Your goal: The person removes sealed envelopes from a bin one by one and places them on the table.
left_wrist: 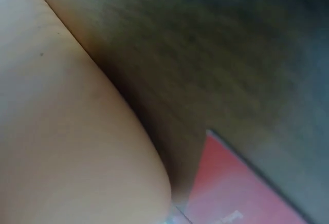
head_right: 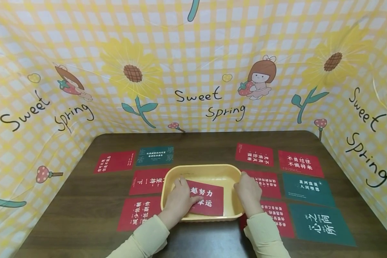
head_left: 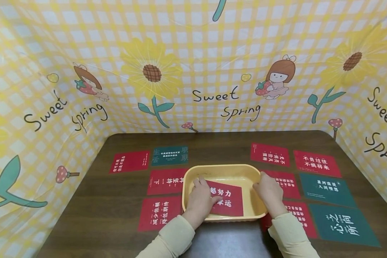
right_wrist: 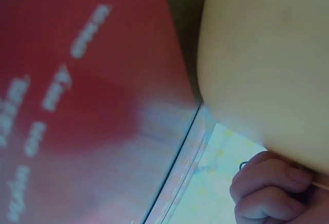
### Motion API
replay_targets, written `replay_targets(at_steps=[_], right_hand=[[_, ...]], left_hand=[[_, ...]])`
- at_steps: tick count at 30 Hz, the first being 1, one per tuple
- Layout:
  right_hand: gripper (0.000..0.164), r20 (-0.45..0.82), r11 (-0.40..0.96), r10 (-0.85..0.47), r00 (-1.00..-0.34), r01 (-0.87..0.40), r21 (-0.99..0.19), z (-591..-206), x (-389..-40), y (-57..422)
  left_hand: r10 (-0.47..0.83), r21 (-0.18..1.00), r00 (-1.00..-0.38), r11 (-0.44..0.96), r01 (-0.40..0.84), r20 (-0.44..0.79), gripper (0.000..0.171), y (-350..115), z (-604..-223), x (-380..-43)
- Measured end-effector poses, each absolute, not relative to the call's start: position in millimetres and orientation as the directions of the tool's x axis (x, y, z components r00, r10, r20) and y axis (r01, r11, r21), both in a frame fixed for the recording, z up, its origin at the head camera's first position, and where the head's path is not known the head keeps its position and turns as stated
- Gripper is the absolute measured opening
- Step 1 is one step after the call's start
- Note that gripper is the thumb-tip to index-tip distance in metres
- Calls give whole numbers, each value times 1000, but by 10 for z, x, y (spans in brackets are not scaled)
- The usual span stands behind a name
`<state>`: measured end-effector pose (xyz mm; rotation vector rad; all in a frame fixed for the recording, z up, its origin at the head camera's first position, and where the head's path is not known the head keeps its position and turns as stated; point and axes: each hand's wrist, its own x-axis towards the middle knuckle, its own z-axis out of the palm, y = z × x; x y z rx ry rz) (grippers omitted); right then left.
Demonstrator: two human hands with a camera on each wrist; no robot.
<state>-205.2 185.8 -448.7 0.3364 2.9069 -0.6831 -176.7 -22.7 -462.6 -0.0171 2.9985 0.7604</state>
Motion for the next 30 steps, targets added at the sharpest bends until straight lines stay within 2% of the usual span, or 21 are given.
replay_targets(at_steps=[3, 7, 10, 14, 20, 23, 30], right_hand=[[44, -176, 873, 183, -967, 243, -424, -4495, -2051, 1866], [44, -169, 873, 177, -969, 234, -428, -4513, -2051, 1871], [45, -170, 872, 176, -970, 234, -430, -4522, -2051, 1871], [46, -170, 875, 174, -970, 232, -425, -4527, -2058, 1873], [45, -166, 876, 175, -971, 230, -424, -4515, -2056, 1874], [44, -164, 872, 179, -970, 233, -430, -4509, -2049, 1877], [42, -145, 876, 172, -974, 218, -430, -4534, -2053, 1881]], left_hand=[[28, 531, -999, 847, 10, -25, 94, -226, -4623, -1793], [71, 714, -996, 700, 11, -54, 80, -263, -4608, -1838], [109, 846, -984, 530, -62, -140, 73, -317, -4584, -1877], [150, 908, -963, 393, -147, -222, 69, -378, -4559, -1921], [161, 900, -976, 432, -63, -146, 44, -425, -4489, -1920], [178, 890, -972, 453, -58, -154, 33, -467, -4408, -1896], [178, 839, -968, 541, -54, -176, 35, -717, -4209, -1831]])
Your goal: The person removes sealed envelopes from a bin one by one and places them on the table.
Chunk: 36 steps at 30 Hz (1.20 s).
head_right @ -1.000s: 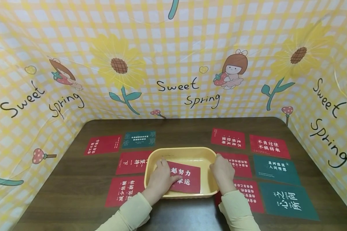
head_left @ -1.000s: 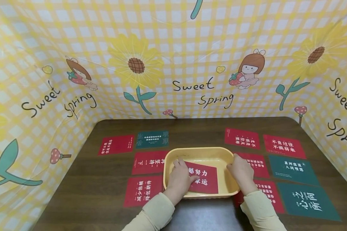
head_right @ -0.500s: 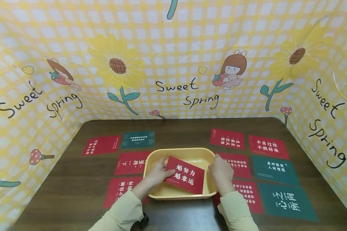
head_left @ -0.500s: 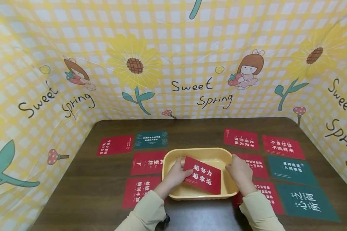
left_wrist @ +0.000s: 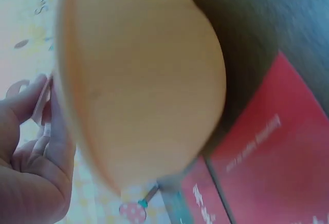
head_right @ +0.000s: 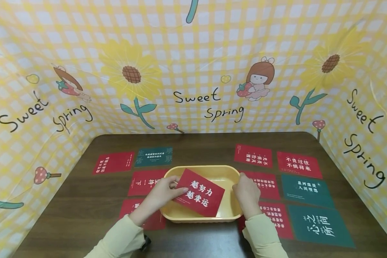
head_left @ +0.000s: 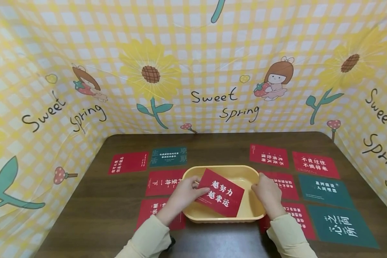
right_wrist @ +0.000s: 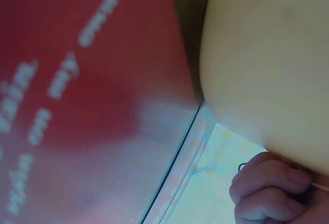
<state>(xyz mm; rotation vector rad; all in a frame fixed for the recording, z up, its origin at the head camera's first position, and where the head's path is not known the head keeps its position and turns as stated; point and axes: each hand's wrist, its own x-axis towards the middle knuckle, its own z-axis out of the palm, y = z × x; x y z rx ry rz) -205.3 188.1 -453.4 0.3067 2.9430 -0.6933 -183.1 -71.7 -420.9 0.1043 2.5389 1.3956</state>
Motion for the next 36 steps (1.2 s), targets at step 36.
replay_targets(at_steps=[36], right_hand=[[44, -167, 877, 173, -971, 229, -423, -4504, -2050, 1866]], left_hand=[[-339, 940, -929, 242, -242, -152, 53, -2608, -4325, -1679]])
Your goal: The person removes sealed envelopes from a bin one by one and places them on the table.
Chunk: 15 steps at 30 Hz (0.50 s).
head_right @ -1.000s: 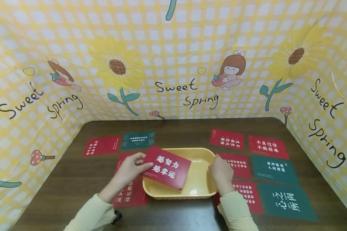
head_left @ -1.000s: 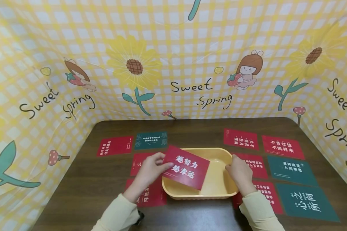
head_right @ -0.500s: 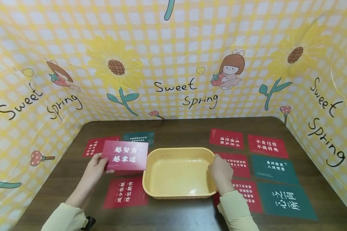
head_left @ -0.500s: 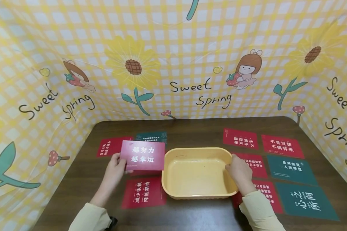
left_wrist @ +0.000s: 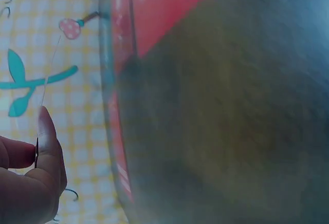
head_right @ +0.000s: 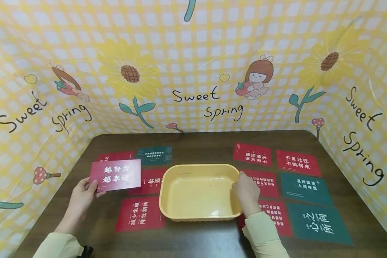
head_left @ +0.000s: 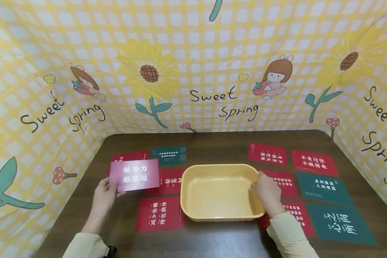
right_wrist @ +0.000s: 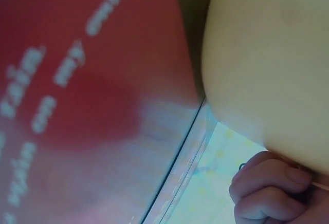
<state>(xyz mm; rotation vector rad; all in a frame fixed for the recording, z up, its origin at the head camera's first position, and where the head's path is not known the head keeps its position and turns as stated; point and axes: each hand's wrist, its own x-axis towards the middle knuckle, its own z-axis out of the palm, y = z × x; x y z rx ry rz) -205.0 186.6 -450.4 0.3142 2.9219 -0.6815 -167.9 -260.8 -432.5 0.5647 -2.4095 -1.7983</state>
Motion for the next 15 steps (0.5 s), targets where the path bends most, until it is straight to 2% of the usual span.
replay_targets(at_steps=[15], right_hand=[[45, -160, 881, 171, -972, 224, -417, -4514, -2055, 1871]], left_hand=[[-443, 885, -859, 248, -394, -258, 53, -2964, -4509, -1634]])
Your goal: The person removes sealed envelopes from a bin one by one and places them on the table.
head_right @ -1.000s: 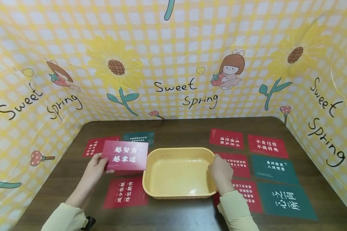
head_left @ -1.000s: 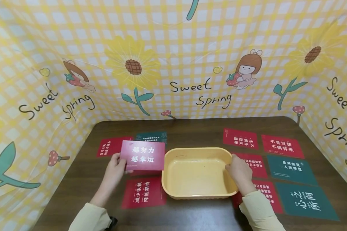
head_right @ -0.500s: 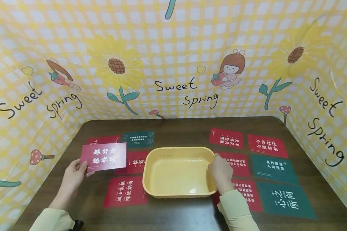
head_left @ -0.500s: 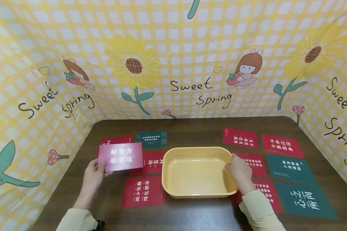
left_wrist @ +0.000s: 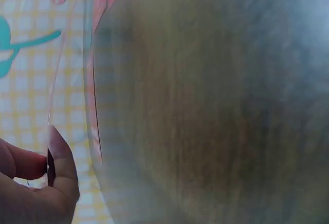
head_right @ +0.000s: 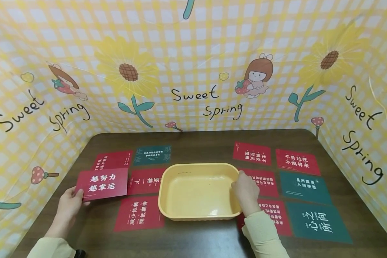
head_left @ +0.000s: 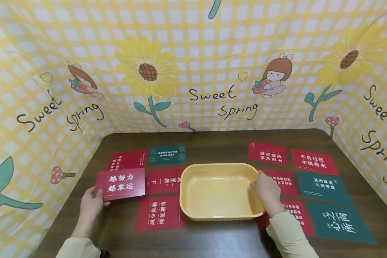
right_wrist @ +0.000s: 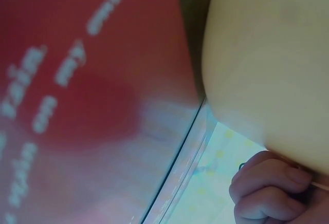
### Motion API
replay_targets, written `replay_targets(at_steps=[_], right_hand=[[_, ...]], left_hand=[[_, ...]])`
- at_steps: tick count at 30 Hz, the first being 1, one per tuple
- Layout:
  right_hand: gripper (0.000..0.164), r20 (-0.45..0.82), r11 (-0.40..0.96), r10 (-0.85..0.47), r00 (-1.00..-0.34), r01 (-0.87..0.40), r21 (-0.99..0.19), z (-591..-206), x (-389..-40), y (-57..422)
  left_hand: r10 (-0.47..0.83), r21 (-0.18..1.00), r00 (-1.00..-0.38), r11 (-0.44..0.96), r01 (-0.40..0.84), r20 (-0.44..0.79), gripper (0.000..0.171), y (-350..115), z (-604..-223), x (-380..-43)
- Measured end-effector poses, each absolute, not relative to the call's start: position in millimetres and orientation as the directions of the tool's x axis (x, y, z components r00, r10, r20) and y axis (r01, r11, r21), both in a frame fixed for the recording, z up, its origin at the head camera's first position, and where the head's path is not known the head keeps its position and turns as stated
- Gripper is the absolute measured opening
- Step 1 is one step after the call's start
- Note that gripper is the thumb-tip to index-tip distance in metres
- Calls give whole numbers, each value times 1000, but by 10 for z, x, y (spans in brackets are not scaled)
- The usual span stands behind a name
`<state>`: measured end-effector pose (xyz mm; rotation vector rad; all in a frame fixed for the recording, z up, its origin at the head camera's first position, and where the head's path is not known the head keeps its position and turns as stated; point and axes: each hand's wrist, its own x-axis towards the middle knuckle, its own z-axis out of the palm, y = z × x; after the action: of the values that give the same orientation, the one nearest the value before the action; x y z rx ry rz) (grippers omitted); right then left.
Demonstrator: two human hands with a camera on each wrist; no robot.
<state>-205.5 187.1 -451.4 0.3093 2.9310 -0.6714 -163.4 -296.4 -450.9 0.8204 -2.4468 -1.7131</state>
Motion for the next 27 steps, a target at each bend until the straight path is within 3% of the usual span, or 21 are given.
replay_targets(at_steps=[16, 27], right_hand=[[45, -159, 883, 174, -972, 225, -411, -4513, -2063, 1879], [46, -170, 882, 176, -970, 232, -411, -4484, -2046, 1854]], left_hand=[[-461, 837, -817, 241, -492, -347, 56, -3173, -4664, -1695], [-532, 711, -815, 481, -513, -229, 57, -3144, -4713, -1780]])
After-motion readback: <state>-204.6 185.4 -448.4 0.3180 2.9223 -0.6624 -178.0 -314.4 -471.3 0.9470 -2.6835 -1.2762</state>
